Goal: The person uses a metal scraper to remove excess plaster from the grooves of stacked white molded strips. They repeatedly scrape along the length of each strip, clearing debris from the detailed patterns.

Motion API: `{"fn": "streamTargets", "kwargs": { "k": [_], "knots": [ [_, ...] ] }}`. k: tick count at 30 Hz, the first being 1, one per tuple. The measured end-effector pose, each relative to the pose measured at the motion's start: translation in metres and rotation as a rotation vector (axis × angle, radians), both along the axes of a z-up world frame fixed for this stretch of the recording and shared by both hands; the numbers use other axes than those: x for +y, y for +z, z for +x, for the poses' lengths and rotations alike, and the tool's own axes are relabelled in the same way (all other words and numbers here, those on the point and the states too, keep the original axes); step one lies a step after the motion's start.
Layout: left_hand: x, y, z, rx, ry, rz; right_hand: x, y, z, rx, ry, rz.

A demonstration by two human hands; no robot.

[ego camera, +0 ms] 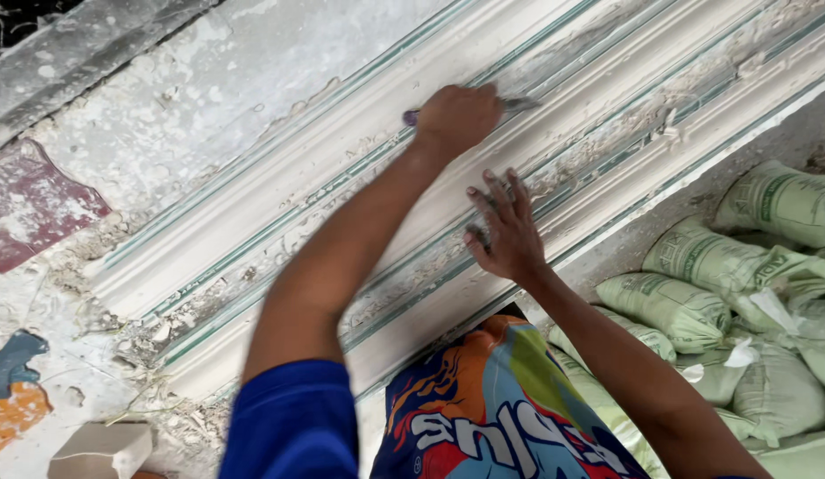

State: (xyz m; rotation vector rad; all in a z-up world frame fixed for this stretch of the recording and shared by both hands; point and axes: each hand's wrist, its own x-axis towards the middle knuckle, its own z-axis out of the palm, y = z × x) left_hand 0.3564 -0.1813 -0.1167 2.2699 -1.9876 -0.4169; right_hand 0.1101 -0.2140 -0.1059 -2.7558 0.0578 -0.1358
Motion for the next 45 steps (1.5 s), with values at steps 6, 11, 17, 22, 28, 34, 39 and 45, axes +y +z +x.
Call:
{"fn": "streamTargets", "kwargs": {
  "k": [6, 11, 17, 22, 28, 34, 39, 45],
  "knots": [
    [0.149, 0.025, 0.01, -0.091, -0.137, 0.155, -0.003, 0.0, 0.004, 0.026, -0.002, 0.009],
    [0.185, -0.003, -0.004, -0.27, -0.02, -0.159, -0.006, -0.001, 0.006, 0.17, -0.004, 0.047],
    [-0.061, 0.011, -0.004, -0.105, 0.106, 0.113, -0.049, 0.024, 0.0, 0.098, 0.111, 0.264],
    [-0.276, -0.002, 0.013, -0.134, 0.035, 0.037, -0.261, -0.031, -0.018, -0.161, 0.284, 0.454],
    [-0.272, 0.062, 0.006, -0.09, 0.065, 0.417, -0.511, -0.005, 0.01, 0.165, -0.349, 0.006],
    [-0.131, 0.004, -0.018, -0.334, 0.117, -0.04, -0.522, -0.007, 0.012, 0.187, -0.211, -0.014],
    [-0.291, 0.033, 0.007, -0.222, 0.085, 0.113, -0.532, -0.014, 0.021, -0.237, -0.185, -0.198],
    [-0.638, 0.0, 0.04, -0.125, -0.064, 0.16, -0.529, 0.011, 0.021, 0.092, -0.228, 0.039]
  ]
}}
